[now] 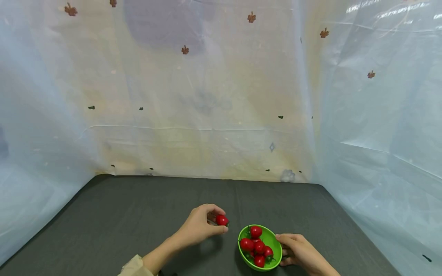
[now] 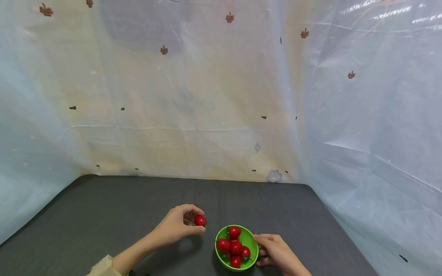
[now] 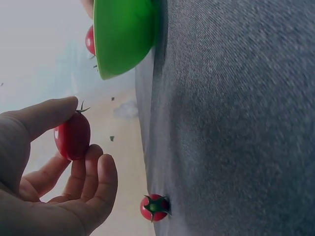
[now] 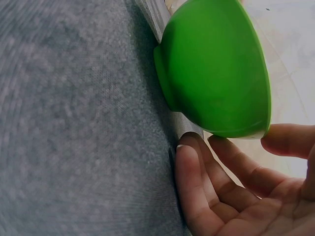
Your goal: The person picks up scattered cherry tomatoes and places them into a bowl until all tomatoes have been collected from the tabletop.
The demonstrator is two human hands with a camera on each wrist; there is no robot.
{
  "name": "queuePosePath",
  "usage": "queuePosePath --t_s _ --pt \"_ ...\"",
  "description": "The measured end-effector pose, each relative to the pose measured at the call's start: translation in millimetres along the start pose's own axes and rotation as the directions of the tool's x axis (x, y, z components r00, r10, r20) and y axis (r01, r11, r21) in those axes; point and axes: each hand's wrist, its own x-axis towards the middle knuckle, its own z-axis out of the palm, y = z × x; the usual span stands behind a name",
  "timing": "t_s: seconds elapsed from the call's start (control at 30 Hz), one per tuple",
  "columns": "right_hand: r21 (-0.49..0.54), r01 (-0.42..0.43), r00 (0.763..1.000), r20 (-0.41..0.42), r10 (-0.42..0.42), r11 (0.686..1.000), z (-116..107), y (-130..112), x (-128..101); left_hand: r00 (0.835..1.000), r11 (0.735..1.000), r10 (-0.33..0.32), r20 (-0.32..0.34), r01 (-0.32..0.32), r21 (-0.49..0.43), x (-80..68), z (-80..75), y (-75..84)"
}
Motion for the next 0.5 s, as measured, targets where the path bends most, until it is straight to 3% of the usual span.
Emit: queuePosePath --t_s 0.5 --pt "0.001 -0.005 1.000 -0.008 0.005 1.000 1.9 -3.4 -1.9 0.999 0.997 0.049 0.024 -0.047 -0.068 -1.8 20.1 22.3"
